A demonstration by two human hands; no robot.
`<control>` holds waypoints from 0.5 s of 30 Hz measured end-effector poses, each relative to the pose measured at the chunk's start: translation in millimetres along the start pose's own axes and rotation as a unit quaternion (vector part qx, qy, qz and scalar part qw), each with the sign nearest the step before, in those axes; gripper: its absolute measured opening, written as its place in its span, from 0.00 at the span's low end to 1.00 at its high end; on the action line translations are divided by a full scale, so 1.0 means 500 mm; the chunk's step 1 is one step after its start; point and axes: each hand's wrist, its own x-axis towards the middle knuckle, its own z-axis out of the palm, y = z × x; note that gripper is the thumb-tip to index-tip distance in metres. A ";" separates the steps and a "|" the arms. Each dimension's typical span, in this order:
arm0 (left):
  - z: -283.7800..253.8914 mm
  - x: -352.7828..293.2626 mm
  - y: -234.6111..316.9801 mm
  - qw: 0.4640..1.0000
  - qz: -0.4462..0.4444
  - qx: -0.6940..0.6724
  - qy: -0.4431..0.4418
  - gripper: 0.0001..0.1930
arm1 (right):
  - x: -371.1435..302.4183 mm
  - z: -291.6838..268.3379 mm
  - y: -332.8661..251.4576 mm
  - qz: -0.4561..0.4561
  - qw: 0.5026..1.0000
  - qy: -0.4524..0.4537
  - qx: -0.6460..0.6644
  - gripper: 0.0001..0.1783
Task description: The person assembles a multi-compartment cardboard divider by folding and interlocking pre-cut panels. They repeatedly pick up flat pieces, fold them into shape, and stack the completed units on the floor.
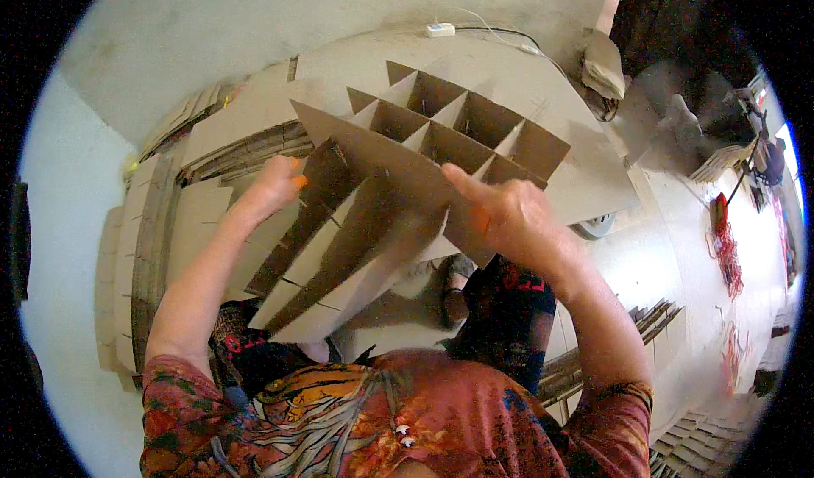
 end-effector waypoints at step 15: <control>-0.033 -0.014 0.025 0.980 0.027 -0.008 0.195 0.19 | -0.021 0.086 0.060 -0.024 0.999 0.036 0.018 0.31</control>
